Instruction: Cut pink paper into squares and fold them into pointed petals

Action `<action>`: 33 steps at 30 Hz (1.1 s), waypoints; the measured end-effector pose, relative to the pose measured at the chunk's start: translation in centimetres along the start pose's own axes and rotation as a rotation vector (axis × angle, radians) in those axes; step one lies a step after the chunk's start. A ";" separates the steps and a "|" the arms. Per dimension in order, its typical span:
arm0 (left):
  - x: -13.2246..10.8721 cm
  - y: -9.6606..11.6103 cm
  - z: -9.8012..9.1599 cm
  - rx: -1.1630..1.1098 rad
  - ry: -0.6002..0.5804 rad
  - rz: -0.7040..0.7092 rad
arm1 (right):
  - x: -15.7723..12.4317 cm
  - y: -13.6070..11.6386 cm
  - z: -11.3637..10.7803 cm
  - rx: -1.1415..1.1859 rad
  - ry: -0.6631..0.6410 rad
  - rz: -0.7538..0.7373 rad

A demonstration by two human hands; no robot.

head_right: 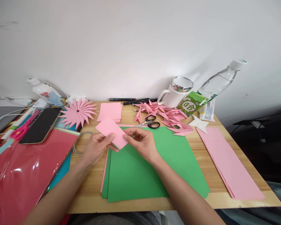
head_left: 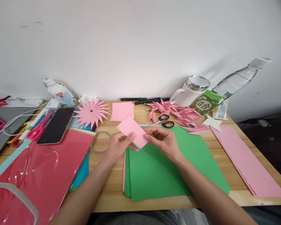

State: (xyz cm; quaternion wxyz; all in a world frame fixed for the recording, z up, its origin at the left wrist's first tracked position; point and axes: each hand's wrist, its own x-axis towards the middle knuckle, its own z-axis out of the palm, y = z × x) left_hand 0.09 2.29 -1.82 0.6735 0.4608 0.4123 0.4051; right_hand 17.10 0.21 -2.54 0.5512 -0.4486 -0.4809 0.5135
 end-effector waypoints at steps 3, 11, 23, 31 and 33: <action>0.0 -0.1 -0.1 -0.008 -0.014 -0.005 | 0.0 -0.1 -0.1 -0.001 -0.001 -0.004; 0.1 0.0 0.0 -0.010 -0.009 -0.011 | 0.0 0.0 0.2 -0.061 0.011 -0.030; 0.0 0.3 -0.1 0.033 0.118 0.124 | 2.2 1.1 -7.0 -1.427 0.136 -0.248; -0.2 0.1 -0.6 0.007 0.124 0.177 | 2.1 0.9 -8.0 -1.523 -0.008 -0.210; -0.2 0.1 -0.7 0.021 0.122 0.184 | 2.0 0.6 -8.1 -1.511 -0.003 -0.191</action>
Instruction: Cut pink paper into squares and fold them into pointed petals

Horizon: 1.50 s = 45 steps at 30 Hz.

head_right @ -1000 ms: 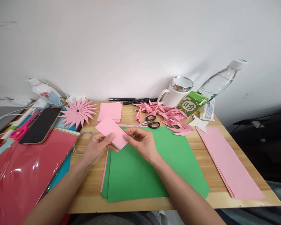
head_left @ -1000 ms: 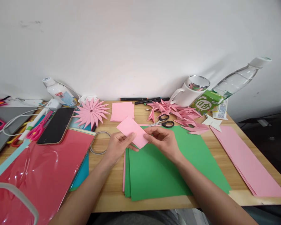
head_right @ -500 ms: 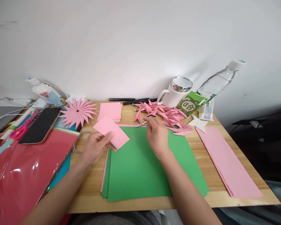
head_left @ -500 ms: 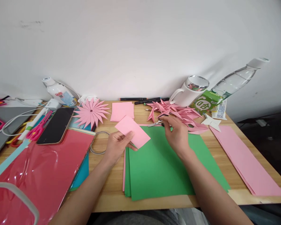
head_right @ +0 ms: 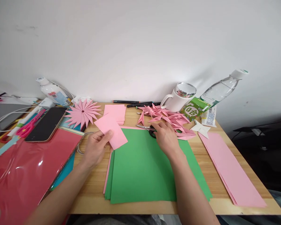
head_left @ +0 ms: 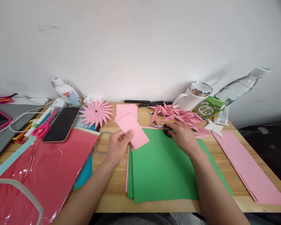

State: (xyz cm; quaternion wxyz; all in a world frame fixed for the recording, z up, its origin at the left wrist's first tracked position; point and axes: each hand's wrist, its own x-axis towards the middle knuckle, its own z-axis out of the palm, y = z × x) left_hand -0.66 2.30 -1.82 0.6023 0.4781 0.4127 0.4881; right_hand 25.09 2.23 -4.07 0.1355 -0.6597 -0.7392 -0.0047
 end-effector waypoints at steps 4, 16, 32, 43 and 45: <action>0.0 0.0 -0.2 -0.010 0.002 0.002 | 0.0 -0.5 -1.1 0.291 0.006 0.018; 0.0 0.3 0.4 -0.113 0.060 -0.048 | -0.3 -4.9 -2.1 1.470 -0.161 0.181; 0.3 0.7 1.0 -0.258 -0.023 -0.204 | -1.1 -7.9 -1.3 1.524 -0.107 0.352; 0.4 1.2 0.8 -0.439 0.013 -0.313 | -0.9 -7.9 -1.4 1.492 -0.082 0.373; 0.4 1.1 0.8 -0.434 0.013 -0.297 | -0.9 -7.9 -1.4 1.478 -0.066 0.356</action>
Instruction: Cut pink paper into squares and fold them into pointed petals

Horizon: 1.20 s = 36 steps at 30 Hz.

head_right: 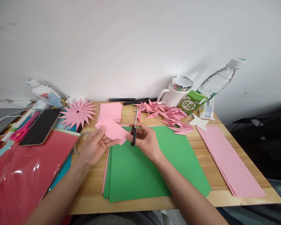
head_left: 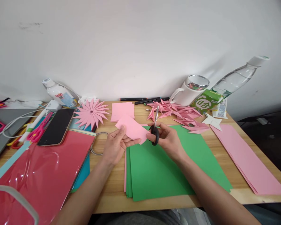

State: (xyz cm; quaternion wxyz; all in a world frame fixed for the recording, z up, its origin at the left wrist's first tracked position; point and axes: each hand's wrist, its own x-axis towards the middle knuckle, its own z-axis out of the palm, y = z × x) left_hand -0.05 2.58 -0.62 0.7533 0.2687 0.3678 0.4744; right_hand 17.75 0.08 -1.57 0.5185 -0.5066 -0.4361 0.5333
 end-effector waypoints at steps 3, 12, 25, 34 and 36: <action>0.0 -0.1 -0.1 0.018 0.003 0.003 | 0.0 0.1 0.0 -0.014 0.008 -0.018; -0.4 -0.2 0.4 -0.011 0.046 0.102 | 0.0 0.0 0.0 -0.053 0.008 -0.043; -0.5 -0.6 0.4 0.176 0.133 0.155 | -0.1 0.1 0.0 -0.116 -0.070 -0.066; -0.5 1.0 -0.1 0.182 0.163 0.166 | 0.2 -0.7 -1.6 -0.158 -0.469 -0.074; -0.5 1.0 -0.2 0.246 0.130 0.165 | 0.0 -0.6 -1.2 -0.150 -0.525 -0.056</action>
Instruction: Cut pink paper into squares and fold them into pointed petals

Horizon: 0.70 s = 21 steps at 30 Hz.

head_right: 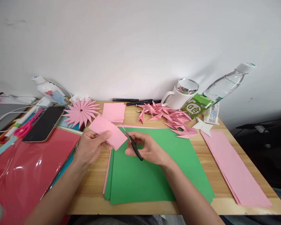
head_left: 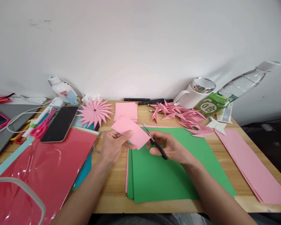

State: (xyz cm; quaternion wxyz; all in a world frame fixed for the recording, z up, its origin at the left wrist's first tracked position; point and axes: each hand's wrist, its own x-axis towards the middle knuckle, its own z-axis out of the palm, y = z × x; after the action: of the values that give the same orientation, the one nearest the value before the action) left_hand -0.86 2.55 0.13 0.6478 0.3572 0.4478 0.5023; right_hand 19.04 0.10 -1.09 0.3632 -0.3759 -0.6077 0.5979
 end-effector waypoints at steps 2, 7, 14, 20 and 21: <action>0.0 -0.1 -0.1 0.050 -0.023 0.015 | 0.1 0.0 0.4 0.030 -0.037 0.015; 0.0 -0.5 -0.6 0.165 -0.056 0.053 | 0.1 0.0 0.7 0.079 -0.076 0.050; -0.3 -0.3 -0.6 0.216 -0.093 0.002 | 0.1 0.2 0.9 0.092 -0.061 0.058; -0.1 -0.3 -0.5 0.175 -0.126 -0.017 | 0.1 0.3 1.0 0.065 -0.031 0.075; -0.1 -0.3 -0.5 0.174 -0.127 -0.018 | 0.1 0.2 1.0 0.059 -0.025 0.078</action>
State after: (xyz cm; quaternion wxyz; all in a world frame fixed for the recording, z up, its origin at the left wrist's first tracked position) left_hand -1.21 2.39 -0.26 0.6457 0.4392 0.4509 0.4323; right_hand 18.09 -0.33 -1.36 0.3429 -0.3810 -0.5789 0.6341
